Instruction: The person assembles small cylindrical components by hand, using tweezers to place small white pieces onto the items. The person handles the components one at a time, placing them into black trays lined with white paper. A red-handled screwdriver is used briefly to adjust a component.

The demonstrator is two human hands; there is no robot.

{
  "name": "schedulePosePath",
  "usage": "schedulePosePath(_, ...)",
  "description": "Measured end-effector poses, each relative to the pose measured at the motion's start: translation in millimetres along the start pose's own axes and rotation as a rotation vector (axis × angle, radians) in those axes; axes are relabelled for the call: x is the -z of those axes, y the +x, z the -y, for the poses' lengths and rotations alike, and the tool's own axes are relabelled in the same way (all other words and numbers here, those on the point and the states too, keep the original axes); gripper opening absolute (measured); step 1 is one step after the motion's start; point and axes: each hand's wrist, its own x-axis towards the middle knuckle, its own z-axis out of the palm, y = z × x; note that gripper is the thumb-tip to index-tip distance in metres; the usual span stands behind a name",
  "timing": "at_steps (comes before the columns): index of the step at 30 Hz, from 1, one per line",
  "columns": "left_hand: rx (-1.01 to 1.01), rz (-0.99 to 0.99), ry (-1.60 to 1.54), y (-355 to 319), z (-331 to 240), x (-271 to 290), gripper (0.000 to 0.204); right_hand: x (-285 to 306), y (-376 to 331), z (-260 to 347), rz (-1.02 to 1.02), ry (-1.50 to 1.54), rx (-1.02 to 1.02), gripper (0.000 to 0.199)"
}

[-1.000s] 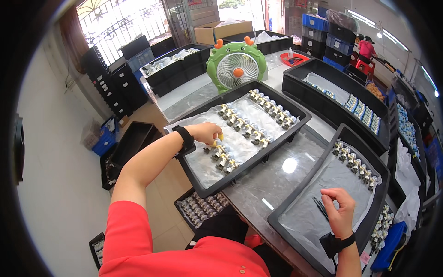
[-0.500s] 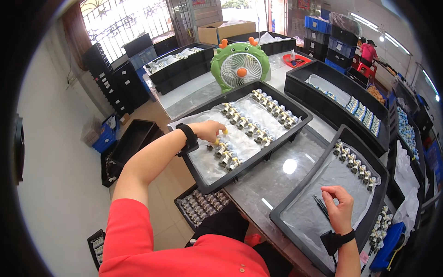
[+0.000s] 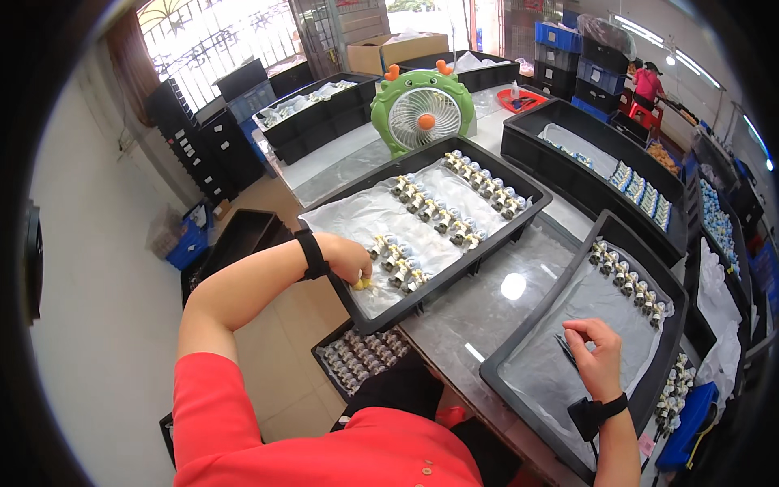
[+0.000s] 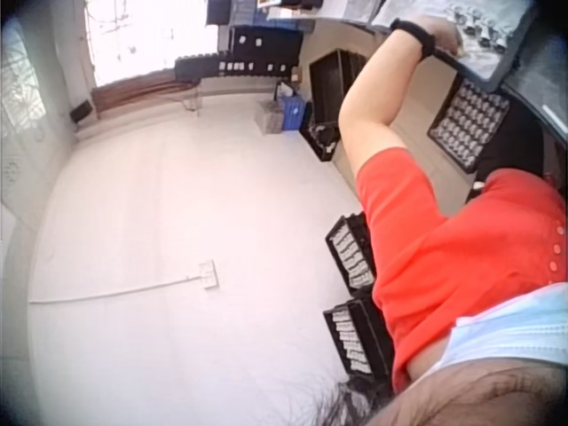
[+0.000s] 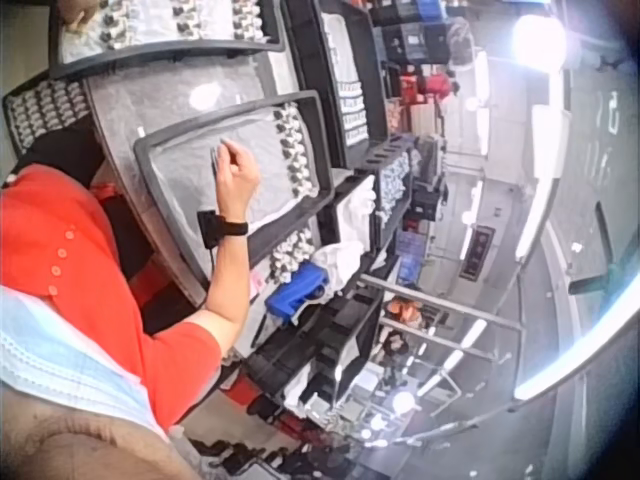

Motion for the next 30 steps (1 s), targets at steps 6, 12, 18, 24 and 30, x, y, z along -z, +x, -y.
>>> schedulePosePath(6, -0.600, -0.564, -0.291, -102.8, -81.1, 26.9, 0.028, 1.3, 0.7, -4.1, -0.006, -0.006, -0.041, 0.011)
schedulePosePath(12, -1.323, -1.135, -0.576, -178.1, -155.3, -5.4, 0.028, 1.0, 1.4, -8.8, 0.015, 0.013, -0.065, 0.010)
schedulePosePath(18, -1.564, -1.497, -0.375, -203.4, -156.9, -41.5, 0.045, -1.0, 1.7, -13.0, 0.065, -0.042, -0.056, 0.009)
schedulePosePath(24, -2.132, -1.968, -0.099, -171.3, -175.2, 0.2, 0.043, -4.4, -4.4, -19.1, 0.071, -0.012, -0.102, 0.010)
schedulePosePath(30, -1.383, -1.248, -1.166, -90.7, -191.9, -1.1, 0.042, -8.8, -4.4, -29.6, 0.087, -0.016, -0.126, 0.011)
